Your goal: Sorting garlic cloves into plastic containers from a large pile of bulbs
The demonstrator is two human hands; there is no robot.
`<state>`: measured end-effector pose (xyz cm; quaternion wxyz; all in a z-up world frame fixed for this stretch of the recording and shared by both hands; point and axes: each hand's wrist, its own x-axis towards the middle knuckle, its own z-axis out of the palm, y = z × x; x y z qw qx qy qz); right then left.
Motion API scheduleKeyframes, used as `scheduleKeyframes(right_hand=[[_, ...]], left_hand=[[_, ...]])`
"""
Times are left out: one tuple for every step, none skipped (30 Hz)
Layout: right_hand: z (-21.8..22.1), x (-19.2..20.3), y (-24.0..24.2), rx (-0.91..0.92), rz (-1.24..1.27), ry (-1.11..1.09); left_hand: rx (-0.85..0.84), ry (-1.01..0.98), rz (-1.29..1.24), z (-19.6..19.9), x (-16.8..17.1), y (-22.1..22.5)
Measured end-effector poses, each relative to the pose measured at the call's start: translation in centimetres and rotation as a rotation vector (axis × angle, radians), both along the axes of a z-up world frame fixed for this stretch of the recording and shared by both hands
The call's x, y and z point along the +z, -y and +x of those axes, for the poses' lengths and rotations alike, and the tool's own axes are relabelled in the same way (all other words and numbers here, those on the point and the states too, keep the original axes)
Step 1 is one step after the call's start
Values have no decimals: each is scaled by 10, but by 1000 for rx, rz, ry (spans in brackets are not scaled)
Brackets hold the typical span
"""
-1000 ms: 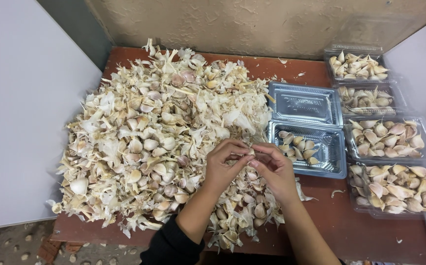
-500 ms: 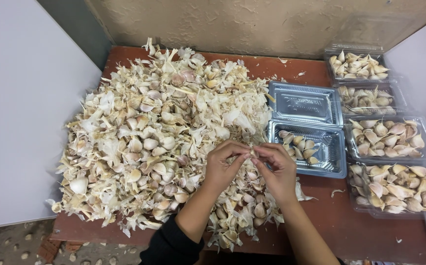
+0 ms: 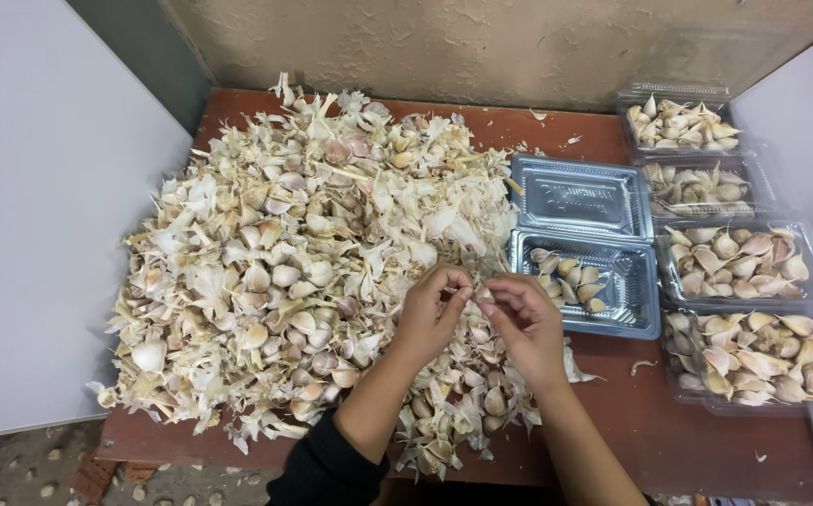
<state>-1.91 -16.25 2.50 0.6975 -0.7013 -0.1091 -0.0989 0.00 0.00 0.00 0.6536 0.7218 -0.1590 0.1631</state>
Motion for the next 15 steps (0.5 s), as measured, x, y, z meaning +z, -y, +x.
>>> scheduleKeyframes(right_hand=[[0, -1, 1, -1, 0, 0], [0, -1, 2, 6, 53, -14], [0, -2, 2, 13, 106, -26], [1, -6, 7, 12, 106, -24], [3, -10, 12, -4, 115, -47], [4, -14, 17, -21, 125, -70], [5, -8, 21, -22, 126, -70], [6, -2, 26, -94, 91, -78], [8, 5, 30, -167, 56, -87], [10, 2, 37, -168, 56, -87], [12, -1, 44, -209, 20, -96], [15, -3, 51, -250, -16, -105], [18, -6, 56, -250, -16, -104], [20, -9, 60, -269, -39, -106], [21, -12, 64, -288, -62, -112]], left_hand=[[-1, 0, 0, -2, -1, 1], [7, -56, -24, -3, -2, 1], [14, -109, -48, -4, -3, 1], [13, -107, -48, -5, -2, 0], [42, -125, -38, -5, -1, -1], [70, -143, -27, -6, -1, -1], [70, -143, -27, -5, -1, -1], [85, -110, -29, -4, -1, -1], [100, -77, -31, -2, 0, -1], [99, -78, -32, -4, 4, -1], [105, -80, -34, -6, 9, -1], [111, -82, -37, -7, 14, -1], [111, -82, -37, -7, 14, -1], [116, -81, -40, -6, 14, -1], [121, -85, -43, -7, 14, 0]])
